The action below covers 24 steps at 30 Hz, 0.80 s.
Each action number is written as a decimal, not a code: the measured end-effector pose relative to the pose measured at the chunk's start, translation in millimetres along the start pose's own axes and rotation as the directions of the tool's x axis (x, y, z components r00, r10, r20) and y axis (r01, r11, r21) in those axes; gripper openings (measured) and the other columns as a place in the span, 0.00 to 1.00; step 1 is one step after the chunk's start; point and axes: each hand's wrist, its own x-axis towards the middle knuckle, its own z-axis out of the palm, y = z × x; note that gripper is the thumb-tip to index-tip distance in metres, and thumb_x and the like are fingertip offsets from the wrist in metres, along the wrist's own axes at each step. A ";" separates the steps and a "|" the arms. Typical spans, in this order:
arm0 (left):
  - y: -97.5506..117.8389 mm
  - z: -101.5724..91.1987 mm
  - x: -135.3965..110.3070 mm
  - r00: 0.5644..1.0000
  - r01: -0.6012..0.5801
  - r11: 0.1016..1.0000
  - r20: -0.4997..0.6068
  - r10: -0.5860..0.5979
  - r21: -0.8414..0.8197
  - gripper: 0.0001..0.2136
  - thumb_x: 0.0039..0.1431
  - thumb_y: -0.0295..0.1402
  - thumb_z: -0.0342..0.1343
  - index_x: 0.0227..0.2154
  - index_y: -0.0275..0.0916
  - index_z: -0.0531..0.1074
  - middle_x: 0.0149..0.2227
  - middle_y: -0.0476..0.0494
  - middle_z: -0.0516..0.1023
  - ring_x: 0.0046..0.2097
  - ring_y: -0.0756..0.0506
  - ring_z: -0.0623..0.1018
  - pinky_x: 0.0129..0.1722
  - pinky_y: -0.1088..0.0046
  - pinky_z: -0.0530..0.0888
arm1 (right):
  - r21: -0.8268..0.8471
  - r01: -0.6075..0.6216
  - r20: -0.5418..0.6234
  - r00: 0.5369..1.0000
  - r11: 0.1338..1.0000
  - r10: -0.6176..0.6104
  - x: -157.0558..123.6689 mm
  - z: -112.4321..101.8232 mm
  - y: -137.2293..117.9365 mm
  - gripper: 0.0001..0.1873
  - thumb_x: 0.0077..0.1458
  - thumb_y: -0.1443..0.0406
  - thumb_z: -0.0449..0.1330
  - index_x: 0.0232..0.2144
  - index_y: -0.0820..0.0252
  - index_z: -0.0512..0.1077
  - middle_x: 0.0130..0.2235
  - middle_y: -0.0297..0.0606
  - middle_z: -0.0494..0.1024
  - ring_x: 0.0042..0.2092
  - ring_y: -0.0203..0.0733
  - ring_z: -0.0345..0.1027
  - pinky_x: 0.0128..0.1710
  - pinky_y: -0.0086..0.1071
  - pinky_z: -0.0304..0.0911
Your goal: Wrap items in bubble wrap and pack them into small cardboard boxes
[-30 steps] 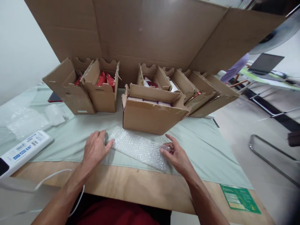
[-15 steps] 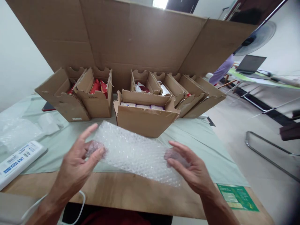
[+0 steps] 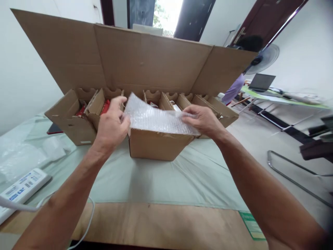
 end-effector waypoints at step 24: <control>-14.4 17.1 62.7 0.774 -0.180 0.843 0.602 -0.197 0.508 0.07 0.49 0.32 0.55 0.22 0.46 0.79 0.22 0.48 0.76 0.28 0.43 0.74 0.32 0.68 0.66 | -0.404 0.202 0.589 0.804 0.892 0.084 45.2 15.1 8.8 0.06 0.52 0.68 0.61 0.31 0.57 0.80 0.29 0.34 0.80 0.31 0.38 0.69 0.30 0.31 0.51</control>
